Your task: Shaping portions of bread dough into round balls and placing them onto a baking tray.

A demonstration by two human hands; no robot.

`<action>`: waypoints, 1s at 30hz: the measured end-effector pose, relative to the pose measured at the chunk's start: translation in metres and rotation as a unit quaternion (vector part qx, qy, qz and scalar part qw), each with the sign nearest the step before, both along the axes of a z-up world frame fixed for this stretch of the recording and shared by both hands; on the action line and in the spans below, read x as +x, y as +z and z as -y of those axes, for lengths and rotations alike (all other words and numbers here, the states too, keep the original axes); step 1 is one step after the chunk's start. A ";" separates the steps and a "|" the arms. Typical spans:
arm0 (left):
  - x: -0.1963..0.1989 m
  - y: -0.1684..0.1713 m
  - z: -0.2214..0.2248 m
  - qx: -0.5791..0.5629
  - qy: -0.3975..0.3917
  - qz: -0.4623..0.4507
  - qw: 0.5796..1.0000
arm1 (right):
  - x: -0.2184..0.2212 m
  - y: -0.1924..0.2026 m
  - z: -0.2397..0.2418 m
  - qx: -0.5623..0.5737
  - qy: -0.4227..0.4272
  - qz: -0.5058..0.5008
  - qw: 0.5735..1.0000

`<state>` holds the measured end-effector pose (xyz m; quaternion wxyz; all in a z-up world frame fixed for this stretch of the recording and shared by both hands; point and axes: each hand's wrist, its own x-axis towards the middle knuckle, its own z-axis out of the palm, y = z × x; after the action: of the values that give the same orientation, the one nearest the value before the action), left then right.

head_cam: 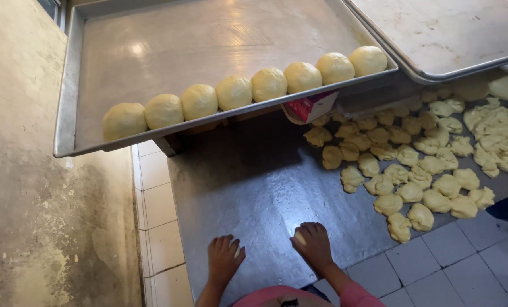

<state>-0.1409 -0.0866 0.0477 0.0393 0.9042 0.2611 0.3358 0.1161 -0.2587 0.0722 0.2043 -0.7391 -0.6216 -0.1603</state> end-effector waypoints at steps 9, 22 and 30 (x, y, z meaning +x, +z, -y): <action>0.007 -0.020 0.062 -0.080 -0.032 -0.055 0.995 | -0.056 -0.032 0.012 -0.067 0.009 -0.138 0.988; -0.021 -0.057 0.028 -0.065 -0.058 0.010 0.996 | -0.030 -0.005 0.028 0.003 0.047 -0.189 0.981; 0.046 0.009 0.002 0.023 0.029 0.009 0.999 | -0.007 -0.017 -0.048 0.012 -0.051 -0.117 0.992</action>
<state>-0.0945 -0.0887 0.0566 0.0108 0.8936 0.2792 0.3513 0.1090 -0.2111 0.0555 0.2765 -0.7809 -0.5528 -0.0904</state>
